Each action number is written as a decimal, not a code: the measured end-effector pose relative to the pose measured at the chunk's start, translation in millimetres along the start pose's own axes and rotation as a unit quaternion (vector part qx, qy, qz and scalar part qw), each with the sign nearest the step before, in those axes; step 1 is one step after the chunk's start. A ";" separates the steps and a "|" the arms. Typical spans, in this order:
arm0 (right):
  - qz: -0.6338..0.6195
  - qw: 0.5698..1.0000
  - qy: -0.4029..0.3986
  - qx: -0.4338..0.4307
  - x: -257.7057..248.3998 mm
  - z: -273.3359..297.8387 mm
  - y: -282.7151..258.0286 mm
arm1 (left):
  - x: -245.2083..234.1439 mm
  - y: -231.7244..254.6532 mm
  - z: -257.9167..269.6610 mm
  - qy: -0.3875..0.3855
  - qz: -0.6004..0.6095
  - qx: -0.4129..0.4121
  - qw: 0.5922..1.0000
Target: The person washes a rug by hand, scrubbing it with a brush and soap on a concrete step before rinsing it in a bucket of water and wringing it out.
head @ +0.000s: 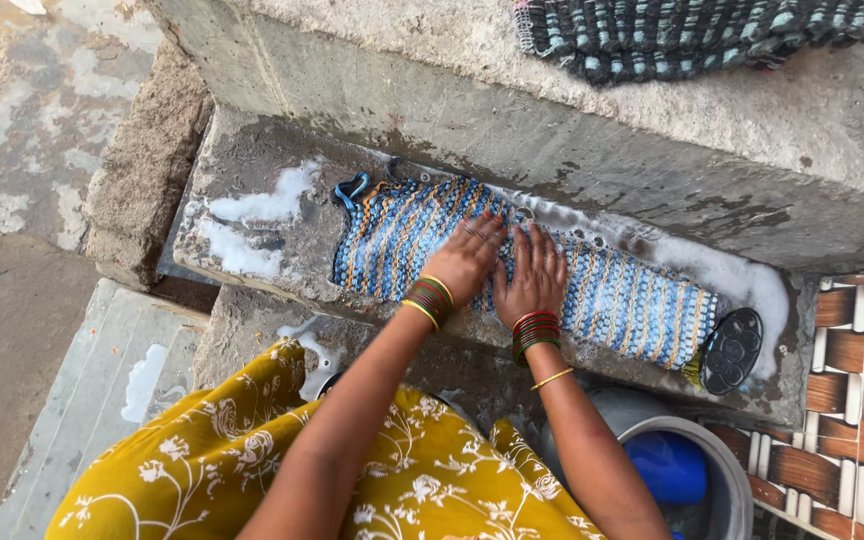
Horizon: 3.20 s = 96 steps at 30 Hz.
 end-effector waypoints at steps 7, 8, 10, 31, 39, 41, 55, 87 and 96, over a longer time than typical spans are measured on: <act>-0.004 1.000 0.007 -0.003 -4.7 0.4 -3.7 | -25.6 -71.9 3.6 -0.013 -0.061 -0.059 0.996; -0.005 1.000 0.009 -0.005 -4.9 -1.0 -4.1 | -31.5 -77.7 6.3 -0.028 -0.118 -0.056 0.991; -0.006 1.000 0.008 -0.008 -5.3 0.5 -3.8 | -48.2 -94.0 17.8 -0.044 -0.147 -0.103 0.983; -0.001 1.000 0.012 -0.006 -3.5 0.3 -1.2 | -14.0 22.7 32.0 -0.056 -0.043 -0.019 0.997; -0.020 1.000 0.009 0.002 -7.1 0.9 -2.5 | -72.4 -33.6 30.1 0.135 0.156 -0.198 0.958; -0.017 1.000 0.020 -0.005 -7.3 0.1 -2.0 | -63.2 -58.4 32.6 0.204 0.273 -0.307 0.888; -0.241 0.967 0.075 -0.030 -19.1 10.5 10.8 | 58.0 6.1 5.4 0.260 0.674 -0.417 0.552; -0.468 0.822 -0.012 0.324 18.1 56.0 181.8 | -53.9 -22.5 23.3 -0.075 -0.129 -0.185 0.971; -0.550 0.638 0.347 0.412 -7.5 67.2 403.2 | -54.8 -23.0 21.3 -0.085 -0.120 -0.199 0.969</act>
Point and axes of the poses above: each hand's wrist, its own z-axis away from the middle knuckle, its own x-axis out of the palm, y = z × x, the point moved 9 cm from there along -z, towards the middle knuckle, and after that the axes turned 6 degrees about y, right-handed, at the moved point
